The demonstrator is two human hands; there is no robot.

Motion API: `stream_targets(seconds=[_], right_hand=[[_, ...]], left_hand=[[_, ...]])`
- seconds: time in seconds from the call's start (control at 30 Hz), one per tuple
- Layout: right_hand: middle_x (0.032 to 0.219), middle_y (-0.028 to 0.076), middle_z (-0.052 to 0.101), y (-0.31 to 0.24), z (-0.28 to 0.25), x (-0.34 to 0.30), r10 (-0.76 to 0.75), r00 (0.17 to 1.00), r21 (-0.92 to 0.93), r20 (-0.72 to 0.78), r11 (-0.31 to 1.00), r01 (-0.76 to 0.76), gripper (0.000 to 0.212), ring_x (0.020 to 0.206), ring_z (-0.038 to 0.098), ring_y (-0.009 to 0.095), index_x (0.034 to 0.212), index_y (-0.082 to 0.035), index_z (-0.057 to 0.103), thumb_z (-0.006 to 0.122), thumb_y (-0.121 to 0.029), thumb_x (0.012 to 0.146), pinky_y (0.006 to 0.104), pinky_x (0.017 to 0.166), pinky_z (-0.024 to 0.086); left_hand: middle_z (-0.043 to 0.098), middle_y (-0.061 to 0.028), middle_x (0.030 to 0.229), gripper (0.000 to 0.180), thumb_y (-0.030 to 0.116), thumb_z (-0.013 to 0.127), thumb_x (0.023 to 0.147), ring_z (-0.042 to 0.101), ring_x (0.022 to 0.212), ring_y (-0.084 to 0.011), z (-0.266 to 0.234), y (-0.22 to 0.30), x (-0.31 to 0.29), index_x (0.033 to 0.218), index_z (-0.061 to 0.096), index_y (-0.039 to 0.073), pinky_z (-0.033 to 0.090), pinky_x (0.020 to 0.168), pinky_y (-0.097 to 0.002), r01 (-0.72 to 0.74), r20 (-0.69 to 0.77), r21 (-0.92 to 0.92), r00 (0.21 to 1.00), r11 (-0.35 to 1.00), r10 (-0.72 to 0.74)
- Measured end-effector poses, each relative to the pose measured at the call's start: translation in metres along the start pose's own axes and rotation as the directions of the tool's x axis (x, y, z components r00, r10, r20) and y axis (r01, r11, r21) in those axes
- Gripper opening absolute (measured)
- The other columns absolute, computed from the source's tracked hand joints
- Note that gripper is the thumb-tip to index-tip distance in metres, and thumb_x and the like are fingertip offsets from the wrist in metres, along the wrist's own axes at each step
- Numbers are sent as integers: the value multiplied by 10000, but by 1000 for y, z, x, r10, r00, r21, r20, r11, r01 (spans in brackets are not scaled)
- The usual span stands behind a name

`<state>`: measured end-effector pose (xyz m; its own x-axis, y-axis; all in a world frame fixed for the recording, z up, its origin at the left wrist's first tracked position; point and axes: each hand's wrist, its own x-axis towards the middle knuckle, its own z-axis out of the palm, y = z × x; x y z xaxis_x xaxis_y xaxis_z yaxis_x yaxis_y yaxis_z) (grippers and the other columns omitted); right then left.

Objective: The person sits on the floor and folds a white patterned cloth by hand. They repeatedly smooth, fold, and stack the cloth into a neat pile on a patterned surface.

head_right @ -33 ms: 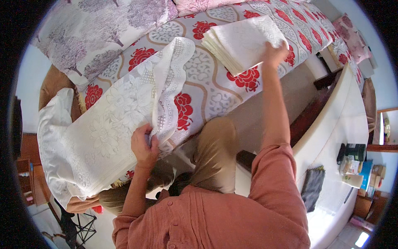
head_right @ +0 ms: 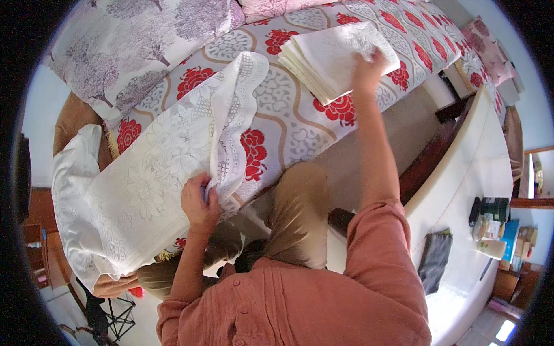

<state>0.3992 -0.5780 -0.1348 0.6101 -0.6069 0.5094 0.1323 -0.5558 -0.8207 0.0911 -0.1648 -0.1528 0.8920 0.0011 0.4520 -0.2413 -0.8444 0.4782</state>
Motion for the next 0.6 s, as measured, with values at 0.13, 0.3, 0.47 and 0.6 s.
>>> stream_targets(seconds=[0.13,0.3,0.47,0.6], right_hand=[[1137,155,694,-104,47,-96,-224,749,309,623,951,28,378,1004,690,266,1244,-43,641,686,-188,897,360,892,535],[1511,182,430,-184,99,-183,-185,552,-26,813,936,352,828,1338,489,313,1486,-69,418,775,-360,798,421,1083,434],[1588,200,311,-133,137,-169,-418,524,-236,742,568,788,759,1396,401,368,1514,-65,372,665,-170,823,437,1110,407],[1326,195,589,-125,106,-125,-148,694,-208,705,892,402,563,1204,580,343,1375,-25,528,656,-133,838,429,999,481]], left_hand=[[642,-136,1052,437,-1,633,787,610,937,-346,-1,4,2,1218,585,47,484,846,-442,-42,39,93,999,995,38],[637,-143,1101,492,-7,566,804,610,986,-356,-6,19,2,1291,567,63,494,858,-458,-83,143,207,988,975,53],[640,-122,1112,450,26,553,836,613,985,-338,-9,24,-3,1281,585,82,499,849,-438,-57,132,215,991,975,29],[650,-73,1093,335,74,605,834,618,958,-300,-11,20,-2,1166,642,104,498,825,-414,-82,120,206,991,975,58]])
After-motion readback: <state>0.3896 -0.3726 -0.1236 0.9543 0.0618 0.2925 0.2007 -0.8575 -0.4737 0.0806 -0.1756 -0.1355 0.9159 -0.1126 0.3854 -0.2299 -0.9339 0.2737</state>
